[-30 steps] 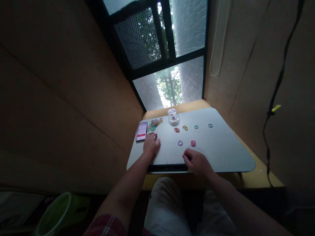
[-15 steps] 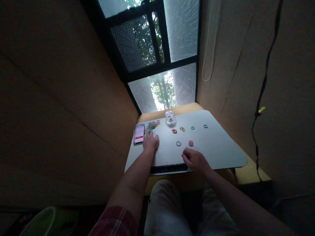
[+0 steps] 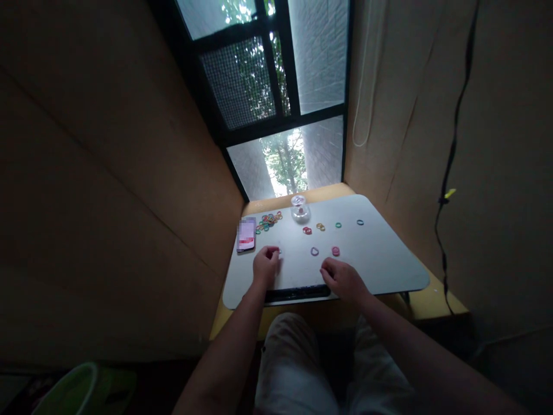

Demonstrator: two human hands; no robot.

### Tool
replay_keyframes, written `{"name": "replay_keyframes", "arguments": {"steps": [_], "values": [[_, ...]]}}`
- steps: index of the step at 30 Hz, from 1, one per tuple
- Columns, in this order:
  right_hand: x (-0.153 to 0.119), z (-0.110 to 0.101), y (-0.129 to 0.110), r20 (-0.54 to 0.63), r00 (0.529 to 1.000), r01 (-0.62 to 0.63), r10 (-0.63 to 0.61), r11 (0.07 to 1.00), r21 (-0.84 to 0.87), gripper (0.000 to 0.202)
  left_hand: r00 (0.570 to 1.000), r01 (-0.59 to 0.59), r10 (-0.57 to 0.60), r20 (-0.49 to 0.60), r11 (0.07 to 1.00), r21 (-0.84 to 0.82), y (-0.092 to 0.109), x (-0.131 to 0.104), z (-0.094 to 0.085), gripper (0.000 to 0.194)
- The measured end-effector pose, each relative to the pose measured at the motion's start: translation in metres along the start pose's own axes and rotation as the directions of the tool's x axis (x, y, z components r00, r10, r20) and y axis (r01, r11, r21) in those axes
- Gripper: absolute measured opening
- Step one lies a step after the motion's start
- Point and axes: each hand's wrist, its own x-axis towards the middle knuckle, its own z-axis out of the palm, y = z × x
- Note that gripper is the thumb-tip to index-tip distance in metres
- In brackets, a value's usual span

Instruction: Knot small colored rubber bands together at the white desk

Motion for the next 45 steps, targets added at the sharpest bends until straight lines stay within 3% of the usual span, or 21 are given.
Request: {"name": "replay_keyframes", "arguments": {"steps": [5,7,10,12,16,23,45], "values": [[0.003,0.003,0.003,-0.015,1.0,-0.026,0.027,0.998,0.052,0.017,0.994,0.006,0.017,0.106,0.978,-0.209,0.024,-0.038,0.026,0.021],[0.004,0.004,0.004,-0.014,1.0,-0.017,0.018,0.997,0.075,0.021,0.983,0.091,-0.013,0.183,0.9,-0.425,0.036,-0.048,0.038,0.023],[0.003,0.004,0.004,-0.002,1.0,0.001,0.0,0.998,0.057,0.015,0.958,0.182,-0.031,0.284,0.831,-0.525,0.053,-0.057,0.053,0.018],[0.003,0.003,0.003,0.003,1.0,0.017,-0.018,0.999,0.027,0.015,0.961,0.159,-0.021,0.276,0.859,-0.487,0.059,-0.061,0.059,0.013],[0.002,0.003,0.001,-0.017,1.0,0.023,-0.023,1.0,0.007,0.014,0.97,0.016,0.048,0.237,0.965,-0.262,0.059,-0.068,0.064,0.014],[0.001,0.003,0.0,-0.013,1.0,0.014,-0.014,1.0,0.018,0.014,0.947,-0.146,0.167,0.274,0.985,-0.097,0.061,-0.08,0.056,0.015],[-0.003,0.005,0.002,-0.009,1.0,0.003,-0.003,1.0,0.028,0.015,0.953,-0.152,0.145,0.264,0.988,0.006,0.066,-0.085,0.057,0.01]]}}
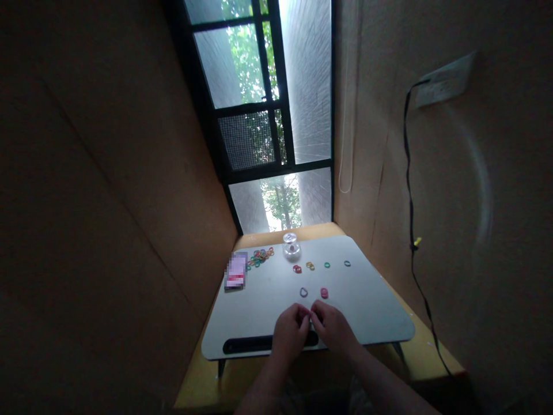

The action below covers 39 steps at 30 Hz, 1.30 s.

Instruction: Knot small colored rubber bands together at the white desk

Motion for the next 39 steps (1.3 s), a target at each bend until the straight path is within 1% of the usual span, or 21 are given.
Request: {"name": "replay_keyframes", "arguments": {"steps": [8,19,33,39], "values": [[-0.0013,-0.0034,-0.0023,0.007,1.0,0.028,-0.028,1.0,-0.013,0.016,0.999,0.019,-0.02,-0.025,0.999,-0.028,-0.0012,-0.0027,0.0003,0.007],[0.0001,-0.0013,-0.0011,0.005,1.0,0.007,-0.007,0.999,-0.035,0.017,1.0,0.006,-0.006,-0.011,1.0,-0.011,0.0001,-0.0017,-0.0003,0.014],[-0.0012,-0.0022,-0.0021,0.002,1.0,0.004,-0.004,0.999,-0.044,0.016,1.0,-0.002,0.002,0.002,1.0,0.011,0.0015,-0.0038,-0.0009,0.014],[-0.0016,-0.0017,-0.0017,-0.003,1.0,0.004,-0.004,0.999,-0.036,0.016,1.0,0.018,-0.018,0.0,1.0,0.011,0.0014,-0.0039,-0.0012,0.014]]}}
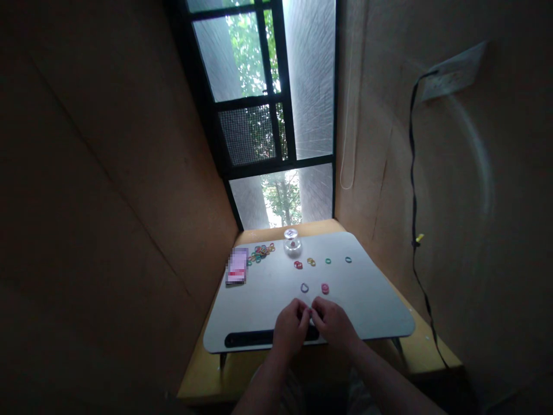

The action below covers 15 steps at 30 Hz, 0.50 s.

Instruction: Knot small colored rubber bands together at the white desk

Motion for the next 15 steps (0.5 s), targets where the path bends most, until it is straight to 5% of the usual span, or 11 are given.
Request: {"name": "replay_keyframes", "arguments": {"steps": [15], "values": [[0.0006,0.0003,-0.0002,-0.009,1.0,0.012,-0.012,1.0,0.003,0.016,1.0,-0.015,0.015,0.007,1.0,-0.004,-0.0012,-0.0011,-0.0003,0.019]]}}
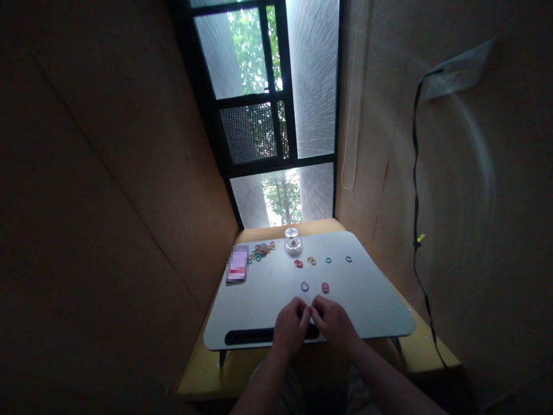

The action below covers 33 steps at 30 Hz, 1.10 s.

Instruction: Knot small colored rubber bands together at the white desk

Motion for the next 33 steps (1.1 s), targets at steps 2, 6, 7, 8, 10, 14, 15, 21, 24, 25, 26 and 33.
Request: {"name": "replay_keyframes", "arguments": {"steps": [2,6,7,8,10,14,15,21,24,25,26,33], "values": [[0.0001,-0.0001,0.0,0.006,1.0,0.003,-0.003,1.0,0.004,0.017,1.0,-0.001,0.001,-0.004,1.0,-0.003,0.0007,0.0002,-0.0003,0.019],[-0.0004,-0.0005,-0.0004,0.01,1.0,-0.002,0.002,1.0,-0.005,0.017,1.0,0.013,-0.013,-0.007,1.0,0.009,0.0016,0.0007,-0.0004,0.018],[-0.0006,-0.0005,-0.0005,0.007,1.0,-0.003,0.003,1.0,-0.011,0.017,1.0,0.016,-0.016,-0.006,1.0,0.015,0.0016,0.0008,-0.0003,0.018],[-0.0008,-0.0005,-0.0005,0.004,1.0,-0.004,0.004,1.0,-0.015,0.017,1.0,0.016,-0.016,-0.004,1.0,0.02,0.0015,0.0007,-0.0002,0.017],[-0.0012,-0.0003,-0.0005,0.003,1.0,-0.004,0.004,1.0,-0.017,0.016,1.0,0.013,-0.013,-0.001,1.0,0.029,0.0011,0.0004,0.0001,0.017],[-0.0012,0.0002,0.0,0.009,1.0,-0.012,0.012,1.0,-0.016,0.016,1.0,0.001,0.0,-0.007,1.0,0.022,0.0003,-0.0002,0.0007,0.015],[-0.0012,0.0003,0.0002,0.01,1.0,-0.012,0.012,1.0,-0.017,0.016,1.0,-0.003,0.003,-0.008,1.0,0.016,0.0003,-0.0003,0.0008,0.014],[-0.0007,0.0003,0.0009,0.013,1.0,-0.002,0.002,1.0,0.0,0.016,1.0,-0.005,0.005,-0.005,1.0,0.017,0.0012,-0.0006,0.0006,0.009],[-0.001,0.0004,0.0006,0.009,1.0,0.001,-0.001,1.0,-0.004,0.016,1.0,-0.007,0.007,0.001,1.0,0.023,0.0021,-0.0008,-0.0003,0.008],[-0.0012,0.0004,0.0004,0.007,1.0,-0.001,0.001,1.0,-0.005,0.016,1.0,-0.009,0.009,0.004,1.0,0.024,0.0025,-0.0008,-0.0007,0.007],[-0.0014,0.0003,0.0002,0.007,1.0,-0.003,0.003,1.0,-0.007,0.016,1.0,-0.011,0.01,0.007,1.0,0.024,0.0028,-0.0008,-0.001,0.007],[-0.0012,-0.0005,-0.0009,0.017,1.0,-0.008,0.008,1.0,-0.004,0.016,1.0,-0.005,0.005,0.006,0.999,0.035,0.0032,-0.0011,-0.0012,0.006]]}}
